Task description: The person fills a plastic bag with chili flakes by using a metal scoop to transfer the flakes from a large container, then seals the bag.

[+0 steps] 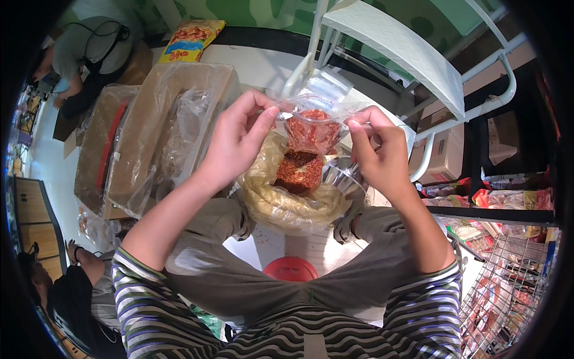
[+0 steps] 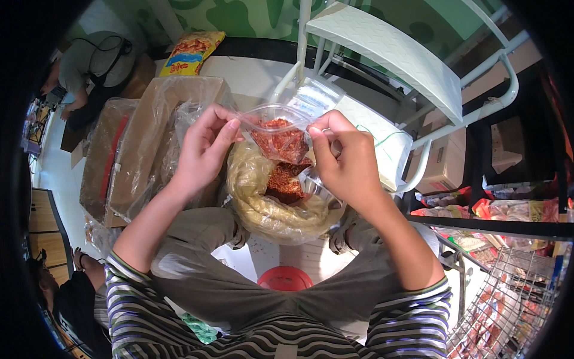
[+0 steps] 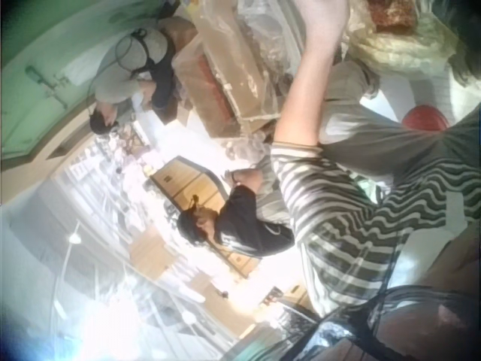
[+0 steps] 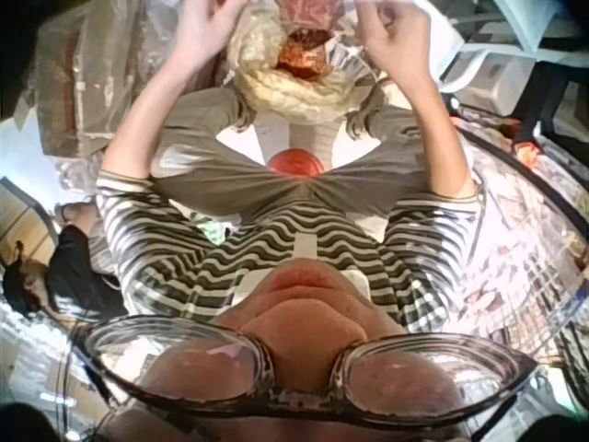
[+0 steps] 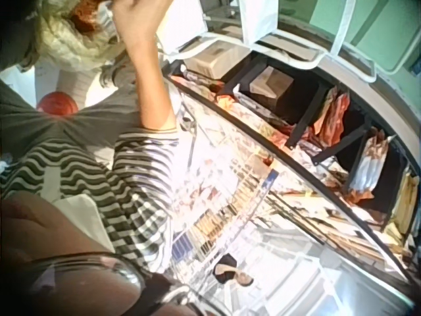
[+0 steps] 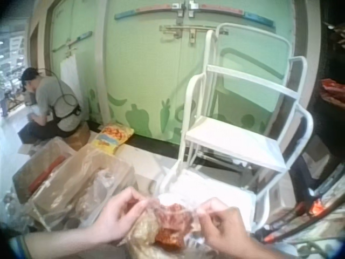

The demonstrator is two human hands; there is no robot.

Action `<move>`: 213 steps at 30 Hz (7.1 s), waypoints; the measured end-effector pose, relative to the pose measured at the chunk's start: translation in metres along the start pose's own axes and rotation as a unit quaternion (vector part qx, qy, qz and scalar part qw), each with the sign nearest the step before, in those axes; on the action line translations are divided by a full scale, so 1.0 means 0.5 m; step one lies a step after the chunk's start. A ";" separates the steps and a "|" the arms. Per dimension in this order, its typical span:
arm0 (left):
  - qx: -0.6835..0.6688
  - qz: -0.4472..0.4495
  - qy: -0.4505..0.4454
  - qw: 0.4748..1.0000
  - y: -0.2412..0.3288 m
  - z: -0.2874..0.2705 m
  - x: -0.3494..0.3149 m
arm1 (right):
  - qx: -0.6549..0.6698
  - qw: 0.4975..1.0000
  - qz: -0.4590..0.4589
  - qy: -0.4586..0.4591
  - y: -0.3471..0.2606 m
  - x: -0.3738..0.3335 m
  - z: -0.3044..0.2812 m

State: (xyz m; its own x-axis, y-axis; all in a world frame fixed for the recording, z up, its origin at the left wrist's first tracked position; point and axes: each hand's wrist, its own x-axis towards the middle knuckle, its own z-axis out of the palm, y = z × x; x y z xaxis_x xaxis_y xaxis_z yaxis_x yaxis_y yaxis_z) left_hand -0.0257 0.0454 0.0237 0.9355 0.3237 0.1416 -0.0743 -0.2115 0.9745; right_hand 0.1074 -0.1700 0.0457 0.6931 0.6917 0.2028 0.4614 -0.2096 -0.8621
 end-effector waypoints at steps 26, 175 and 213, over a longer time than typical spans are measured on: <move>0.147 0.093 -0.031 0.984 -0.024 -0.010 0.011 | -0.053 0.990 0.020 -0.130 0.023 0.006 -0.019; 0.068 0.016 -0.007 0.998 -0.023 0.000 0.014 | -0.006 0.996 -0.036 -0.077 0.050 0.016 -0.028; 0.169 0.079 -0.051 0.981 -0.027 0.006 0.020 | 0.014 0.999 0.029 -0.028 0.065 0.016 -0.025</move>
State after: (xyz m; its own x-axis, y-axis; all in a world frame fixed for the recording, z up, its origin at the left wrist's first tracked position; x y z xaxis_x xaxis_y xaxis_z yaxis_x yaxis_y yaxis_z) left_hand -0.0143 0.0488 0.0115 0.9526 0.1714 0.2514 -0.1188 -0.5511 0.8259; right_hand 0.1349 -0.1802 0.0249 0.6855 0.7169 0.1268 0.4050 -0.2307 -0.8848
